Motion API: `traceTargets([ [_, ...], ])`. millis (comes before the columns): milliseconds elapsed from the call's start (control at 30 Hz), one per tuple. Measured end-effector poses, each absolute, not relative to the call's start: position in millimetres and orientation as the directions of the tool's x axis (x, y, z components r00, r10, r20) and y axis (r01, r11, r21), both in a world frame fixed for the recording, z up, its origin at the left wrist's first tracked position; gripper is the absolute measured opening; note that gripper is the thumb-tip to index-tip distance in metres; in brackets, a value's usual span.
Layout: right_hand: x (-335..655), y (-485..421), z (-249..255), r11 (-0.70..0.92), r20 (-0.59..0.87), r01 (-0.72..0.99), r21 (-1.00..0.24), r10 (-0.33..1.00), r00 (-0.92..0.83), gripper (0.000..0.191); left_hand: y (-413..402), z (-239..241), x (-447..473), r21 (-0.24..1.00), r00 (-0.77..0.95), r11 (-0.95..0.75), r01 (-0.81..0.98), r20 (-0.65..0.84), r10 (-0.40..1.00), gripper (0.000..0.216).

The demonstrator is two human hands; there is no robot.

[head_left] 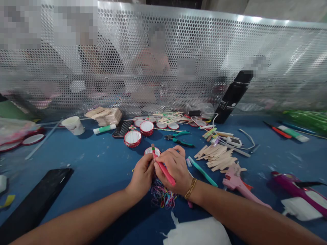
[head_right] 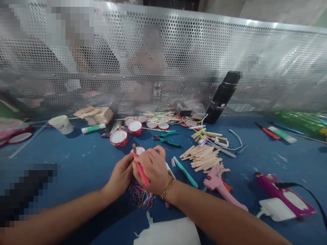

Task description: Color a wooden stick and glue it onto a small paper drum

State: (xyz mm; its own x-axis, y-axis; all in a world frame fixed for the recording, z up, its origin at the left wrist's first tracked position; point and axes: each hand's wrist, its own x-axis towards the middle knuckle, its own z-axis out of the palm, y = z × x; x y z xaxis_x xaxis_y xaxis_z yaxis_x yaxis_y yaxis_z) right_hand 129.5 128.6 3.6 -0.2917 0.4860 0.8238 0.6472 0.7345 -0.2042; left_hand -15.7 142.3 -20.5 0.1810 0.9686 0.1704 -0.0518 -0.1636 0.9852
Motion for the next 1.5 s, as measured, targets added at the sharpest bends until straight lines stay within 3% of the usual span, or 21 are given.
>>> traceTargets([
  [1167, 129.4, 128.6, 2.9, 0.696, 0.834, 0.686, -0.21, 0.494, -0.247, 0.005, 141.9, -17.6, -16.3, 0.982, 0.181, -0.189, 0.019, 0.183, 0.966, 0.031],
  [1500, 129.6, 128.6, 1.5, 0.695, 0.817, 0.685, -0.219, 0.514, -0.26, 0.004, 141.9, -19.7, -15.0, 0.987, 0.197, -0.153, -0.048, 0.159, 0.967, 0.031],
])
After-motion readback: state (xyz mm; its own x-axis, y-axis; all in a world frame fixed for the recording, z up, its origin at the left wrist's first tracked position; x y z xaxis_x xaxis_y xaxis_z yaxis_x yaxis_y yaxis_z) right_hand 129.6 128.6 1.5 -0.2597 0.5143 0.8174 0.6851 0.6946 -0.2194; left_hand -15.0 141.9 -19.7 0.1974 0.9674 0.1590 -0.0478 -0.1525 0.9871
